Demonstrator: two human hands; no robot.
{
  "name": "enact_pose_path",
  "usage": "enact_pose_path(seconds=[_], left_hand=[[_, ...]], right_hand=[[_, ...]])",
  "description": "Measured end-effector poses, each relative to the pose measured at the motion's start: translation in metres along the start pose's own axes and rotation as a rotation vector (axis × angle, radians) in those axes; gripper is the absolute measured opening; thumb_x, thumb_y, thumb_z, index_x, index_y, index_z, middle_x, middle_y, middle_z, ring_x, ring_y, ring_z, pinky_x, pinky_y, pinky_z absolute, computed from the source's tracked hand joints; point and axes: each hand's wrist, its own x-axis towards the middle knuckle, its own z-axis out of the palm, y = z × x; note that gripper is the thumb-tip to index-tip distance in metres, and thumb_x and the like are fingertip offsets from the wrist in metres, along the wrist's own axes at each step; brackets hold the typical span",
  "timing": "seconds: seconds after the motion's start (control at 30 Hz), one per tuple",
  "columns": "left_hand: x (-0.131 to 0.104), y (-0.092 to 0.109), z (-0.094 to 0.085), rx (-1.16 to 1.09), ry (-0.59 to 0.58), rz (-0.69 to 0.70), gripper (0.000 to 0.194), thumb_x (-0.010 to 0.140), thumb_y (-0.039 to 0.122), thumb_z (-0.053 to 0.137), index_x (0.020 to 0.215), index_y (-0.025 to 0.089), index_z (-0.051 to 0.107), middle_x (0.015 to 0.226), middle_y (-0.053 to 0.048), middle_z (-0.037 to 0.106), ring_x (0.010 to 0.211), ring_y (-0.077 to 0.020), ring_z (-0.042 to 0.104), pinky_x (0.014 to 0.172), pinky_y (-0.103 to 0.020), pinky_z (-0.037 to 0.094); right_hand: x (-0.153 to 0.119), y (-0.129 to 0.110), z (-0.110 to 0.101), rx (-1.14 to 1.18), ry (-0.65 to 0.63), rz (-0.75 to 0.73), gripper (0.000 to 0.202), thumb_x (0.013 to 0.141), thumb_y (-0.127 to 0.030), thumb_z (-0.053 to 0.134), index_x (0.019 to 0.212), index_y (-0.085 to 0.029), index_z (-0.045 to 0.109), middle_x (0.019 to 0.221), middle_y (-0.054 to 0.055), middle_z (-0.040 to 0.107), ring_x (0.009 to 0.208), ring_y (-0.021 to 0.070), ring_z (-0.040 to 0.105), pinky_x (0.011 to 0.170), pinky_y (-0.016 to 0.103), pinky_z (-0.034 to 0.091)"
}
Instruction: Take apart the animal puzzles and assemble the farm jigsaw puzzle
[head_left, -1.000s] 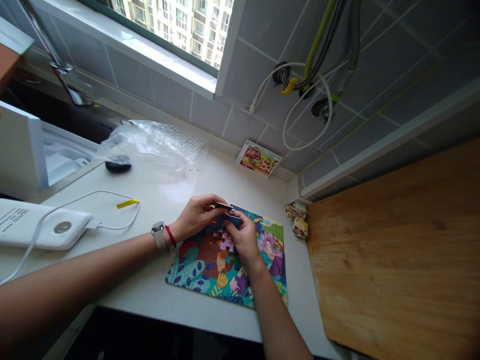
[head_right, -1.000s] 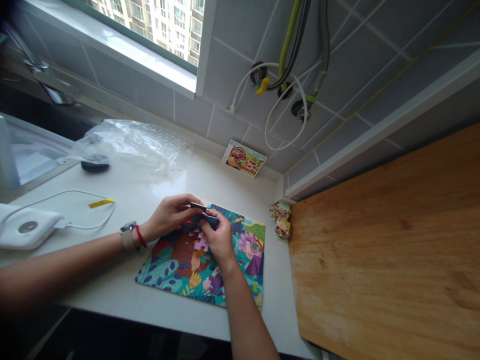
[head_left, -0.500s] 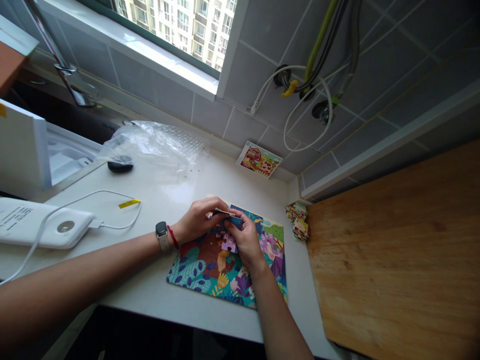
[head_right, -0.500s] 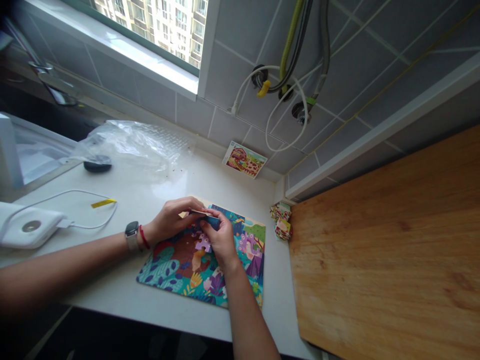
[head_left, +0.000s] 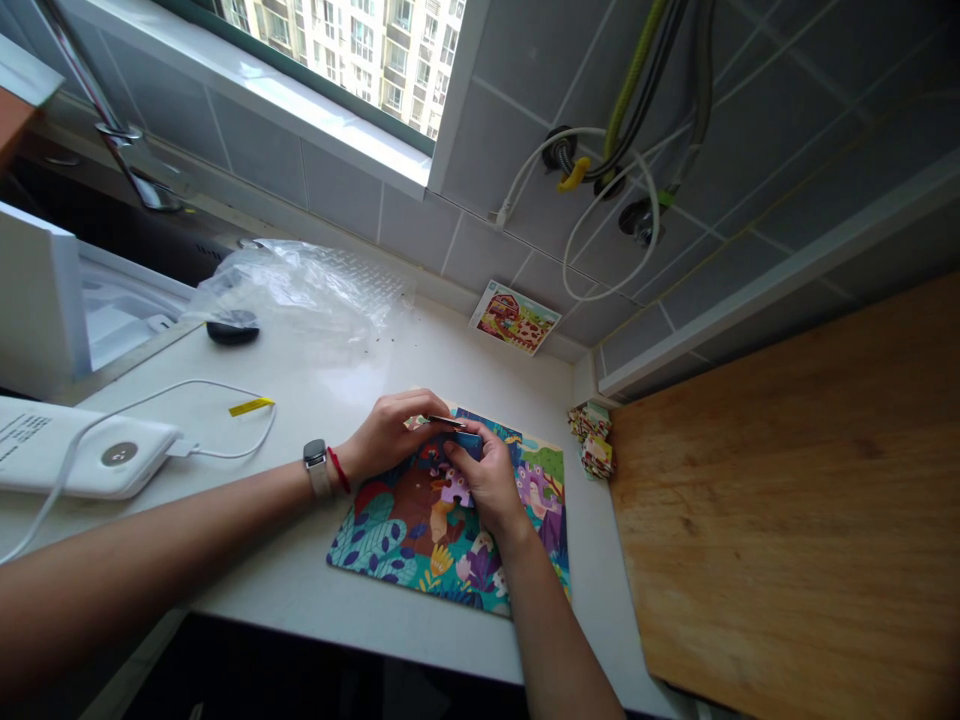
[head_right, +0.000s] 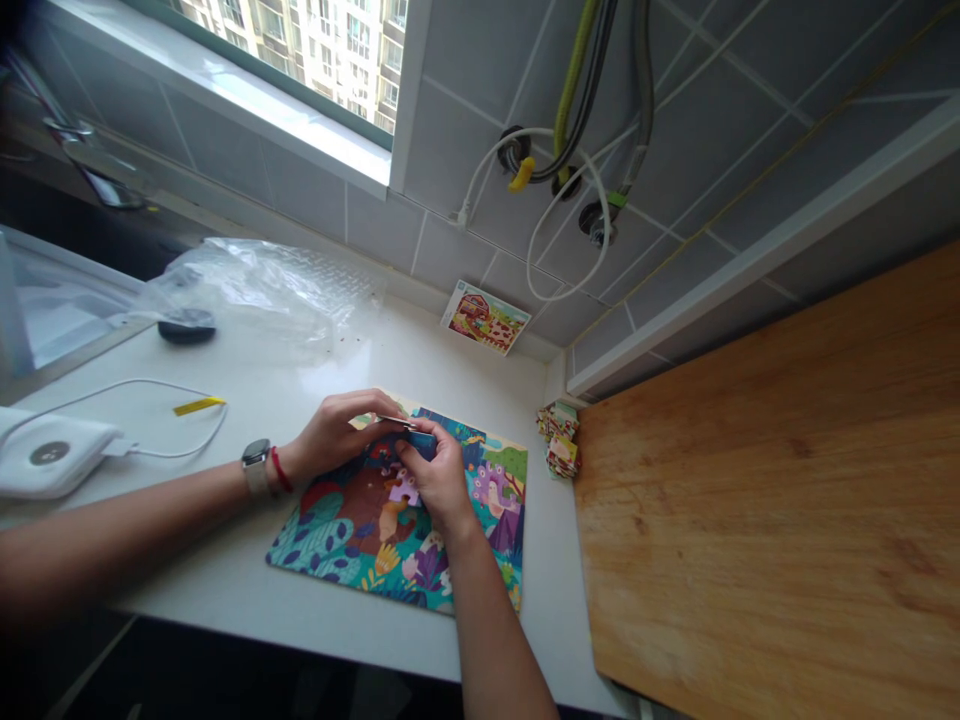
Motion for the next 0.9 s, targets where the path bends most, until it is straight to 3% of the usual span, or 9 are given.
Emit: enact_pose_path(seconds=[0.13, 0.2, 0.3, 0.37, 0.47, 0.6, 0.8, 0.9], left_hand=[[0.003, -0.003, -0.004, 0.004, -0.004, 0.037, 0.01, 0.099, 0.021, 0.065, 0.095, 0.018, 0.074, 0.092, -0.006, 0.075, 0.084, -0.0145, 0.071, 0.077, -0.026, 0.057], [0.006, -0.008, -0.008, 0.006, 0.048, 0.019, 0.013, 0.099, 0.023, 0.065, 0.091, 0.018, 0.074, 0.092, -0.006, 0.076, 0.085, -0.0153, 0.072, 0.078, -0.027, 0.058], [0.011, -0.016, -0.013, -0.036, 0.184, -0.161, 0.015, 0.095, 0.032, 0.072, 0.091, 0.017, 0.074, 0.091, -0.006, 0.077, 0.085, -0.017, 0.073, 0.078, -0.028, 0.061], [0.014, -0.019, -0.015, -0.129, 0.216, -0.312, 0.023, 0.093, 0.039, 0.074, 0.095, 0.016, 0.074, 0.089, -0.007, 0.078, 0.083, -0.0182, 0.075, 0.077, -0.029, 0.062], [0.016, -0.015, -0.016, -0.281, 0.152, -0.428, 0.032, 0.093, 0.045, 0.073, 0.099, 0.014, 0.073, 0.087, -0.008, 0.079, 0.079, -0.0185, 0.076, 0.075, -0.029, 0.062], [0.013, -0.003, -0.014, -0.353, 0.0, -0.459, 0.033, 0.092, 0.048, 0.072, 0.089, 0.015, 0.073, 0.08, -0.005, 0.075, 0.071, -0.0152, 0.07, 0.065, -0.025, 0.058], [0.003, 0.005, 0.001, -0.244, -0.032, -0.396, 0.025, 0.09, 0.042, 0.073, 0.088, 0.017, 0.076, 0.108, -0.009, 0.069, 0.095, -0.0182, 0.068, 0.074, -0.026, 0.058], [0.0, 0.004, 0.006, -0.286, -0.067, -0.453, 0.024, 0.089, 0.041, 0.073, 0.094, 0.018, 0.074, 0.102, -0.007, 0.069, 0.09, -0.0175, 0.067, 0.071, -0.026, 0.058]], right_hand=[[-0.001, 0.001, -0.002, -0.021, -0.032, 0.012, 0.039, 0.072, -0.037, 0.088, 0.105, -0.022, 0.075, 0.107, 0.004, 0.077, 0.095, 0.0218, 0.072, 0.087, 0.033, 0.058], [-0.002, 0.0, -0.003, -0.053, -0.069, 0.014, 0.04, 0.072, -0.037, 0.088, 0.107, -0.022, 0.075, 0.111, 0.004, 0.077, 0.098, 0.0221, 0.072, 0.088, 0.033, 0.058], [-0.003, 0.001, -0.003, -0.073, -0.076, 0.026, 0.041, 0.073, -0.04, 0.087, 0.108, -0.022, 0.075, 0.115, 0.005, 0.076, 0.095, 0.0218, 0.073, 0.083, 0.032, 0.059], [-0.002, 0.002, -0.003, -0.056, -0.034, 0.032, 0.043, 0.074, -0.042, 0.086, 0.109, -0.022, 0.074, 0.108, 0.005, 0.077, 0.089, 0.0211, 0.073, 0.08, 0.032, 0.06], [0.0, 0.006, -0.005, -0.035, 0.059, 0.015, 0.043, 0.076, -0.044, 0.085, 0.111, -0.022, 0.072, 0.099, 0.004, 0.078, 0.082, 0.0207, 0.073, 0.077, 0.033, 0.06], [0.004, 0.009, -0.01, -0.071, 0.154, -0.058, 0.039, 0.079, -0.042, 0.082, 0.11, -0.021, 0.071, 0.103, 0.006, 0.078, 0.089, 0.0223, 0.073, 0.083, 0.036, 0.06], [0.004, 0.007, -0.008, -0.173, 0.106, -0.181, 0.03, 0.08, -0.036, 0.08, 0.105, -0.021, 0.073, 0.11, 0.006, 0.076, 0.101, 0.0234, 0.071, 0.094, 0.037, 0.056], [0.003, 0.006, -0.005, -0.191, 0.07, -0.204, 0.027, 0.081, -0.035, 0.079, 0.104, -0.022, 0.073, 0.106, 0.005, 0.076, 0.098, 0.0229, 0.071, 0.09, 0.035, 0.056]])
